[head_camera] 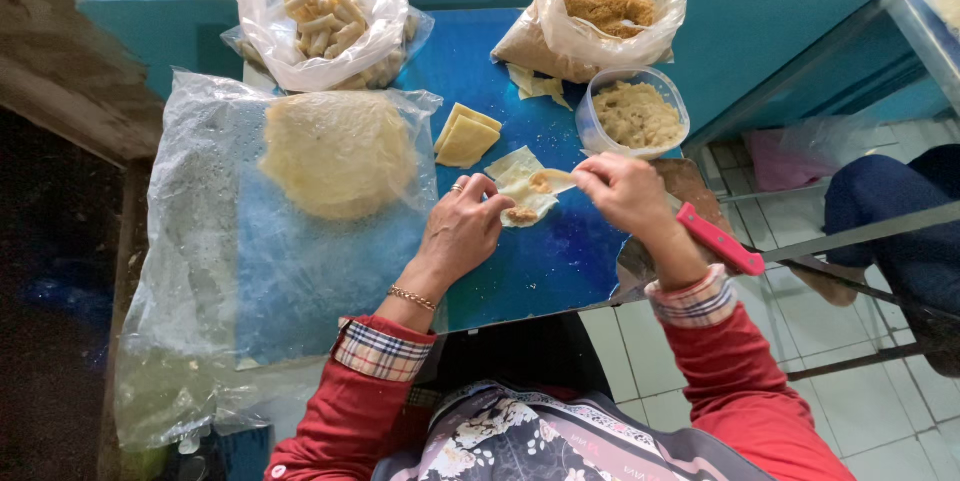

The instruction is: The person sits at a small blue table and folds thin square pastry wrappers around a pinch of filling taken from a plastic container, pressing each wrapper closed by hand. The folded pieces are placed into a plastic bag of finished pastries, and the person repeats the wrapping cycle.

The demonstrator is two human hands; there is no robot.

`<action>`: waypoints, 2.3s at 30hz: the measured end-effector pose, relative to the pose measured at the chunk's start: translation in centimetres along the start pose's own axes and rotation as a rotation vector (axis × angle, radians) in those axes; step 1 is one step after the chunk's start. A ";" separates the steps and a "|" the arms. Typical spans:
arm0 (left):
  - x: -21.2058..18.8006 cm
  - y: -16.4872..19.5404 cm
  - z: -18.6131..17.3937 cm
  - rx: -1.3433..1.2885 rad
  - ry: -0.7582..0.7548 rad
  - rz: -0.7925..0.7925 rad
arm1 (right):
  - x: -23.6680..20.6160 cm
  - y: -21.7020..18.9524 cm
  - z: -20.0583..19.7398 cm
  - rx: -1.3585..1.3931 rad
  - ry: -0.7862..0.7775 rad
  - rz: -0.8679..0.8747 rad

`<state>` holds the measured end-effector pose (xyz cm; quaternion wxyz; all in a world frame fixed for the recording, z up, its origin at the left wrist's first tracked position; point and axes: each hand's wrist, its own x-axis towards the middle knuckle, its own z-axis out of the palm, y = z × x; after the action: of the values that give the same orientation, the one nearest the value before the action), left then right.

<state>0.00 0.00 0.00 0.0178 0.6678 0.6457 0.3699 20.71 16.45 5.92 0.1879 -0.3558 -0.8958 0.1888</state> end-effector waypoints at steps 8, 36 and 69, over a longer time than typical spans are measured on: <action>0.3 1.3 -0.4 0.108 -0.021 0.021 | 8.2 6.4 -7.1 0.370 0.146 0.045; 0.5 0.7 -0.8 0.137 0.002 0.010 | 24.1 7.1 -7.0 -0.848 -0.037 0.109; 0.4 0.2 -0.4 0.129 -0.020 -0.001 | 23.2 6.3 -5.0 -0.797 -0.146 0.106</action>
<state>-0.06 0.09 0.59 -0.0189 0.6709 0.6683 0.3207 10.96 38.22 11.93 -0.0388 -0.4319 -0.8903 -0.1388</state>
